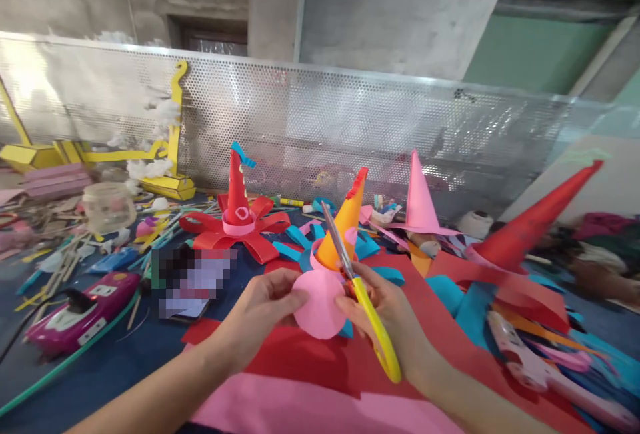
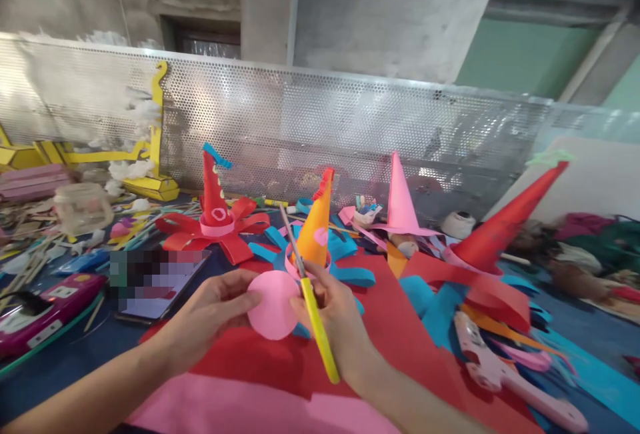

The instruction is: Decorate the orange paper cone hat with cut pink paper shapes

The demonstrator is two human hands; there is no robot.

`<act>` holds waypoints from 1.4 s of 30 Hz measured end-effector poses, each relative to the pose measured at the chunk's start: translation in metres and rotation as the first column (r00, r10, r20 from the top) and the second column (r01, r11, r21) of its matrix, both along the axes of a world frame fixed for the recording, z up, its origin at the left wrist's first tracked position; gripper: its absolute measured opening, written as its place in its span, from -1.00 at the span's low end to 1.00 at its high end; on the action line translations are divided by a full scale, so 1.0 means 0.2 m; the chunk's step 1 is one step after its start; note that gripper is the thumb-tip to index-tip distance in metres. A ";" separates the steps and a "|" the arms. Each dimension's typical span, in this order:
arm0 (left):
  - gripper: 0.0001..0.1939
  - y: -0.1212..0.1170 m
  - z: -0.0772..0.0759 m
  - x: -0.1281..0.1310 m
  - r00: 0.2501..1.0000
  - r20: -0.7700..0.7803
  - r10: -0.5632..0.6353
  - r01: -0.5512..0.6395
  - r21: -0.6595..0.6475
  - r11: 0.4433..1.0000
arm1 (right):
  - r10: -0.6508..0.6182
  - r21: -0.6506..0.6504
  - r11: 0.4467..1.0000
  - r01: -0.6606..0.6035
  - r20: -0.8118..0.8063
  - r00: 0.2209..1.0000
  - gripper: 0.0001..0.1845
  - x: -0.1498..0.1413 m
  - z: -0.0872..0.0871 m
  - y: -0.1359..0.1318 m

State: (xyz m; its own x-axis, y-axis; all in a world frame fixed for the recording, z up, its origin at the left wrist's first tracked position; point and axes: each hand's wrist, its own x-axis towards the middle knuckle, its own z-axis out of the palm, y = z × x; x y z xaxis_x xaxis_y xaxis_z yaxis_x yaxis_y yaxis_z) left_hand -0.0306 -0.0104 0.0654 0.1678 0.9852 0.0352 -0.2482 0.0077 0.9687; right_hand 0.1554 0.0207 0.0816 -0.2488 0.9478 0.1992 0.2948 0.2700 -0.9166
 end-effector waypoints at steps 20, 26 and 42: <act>-0.83 -0.16 -0.07 0.11 0.861 -0.458 0.221 -0.199 0.097 0.975 | 0.180 0.030 0.983 -0.181 0.010 0.984 -0.75 0.05 -0.08 -0.14; -0.58 -0.21 -0.09 0.12 0.988 -0.146 0.052 -0.069 -0.113 0.991 | 0.236 -0.078 0.968 -0.237 -0.022 0.972 -0.79 0.10 -0.09 -0.21; -0.63 -0.21 -0.15 0.24 0.973 0.033 0.230 -0.225 -0.118 0.967 | 0.172 -0.019 0.985 -0.174 -0.076 0.982 -0.63 0.17 -0.22 -0.12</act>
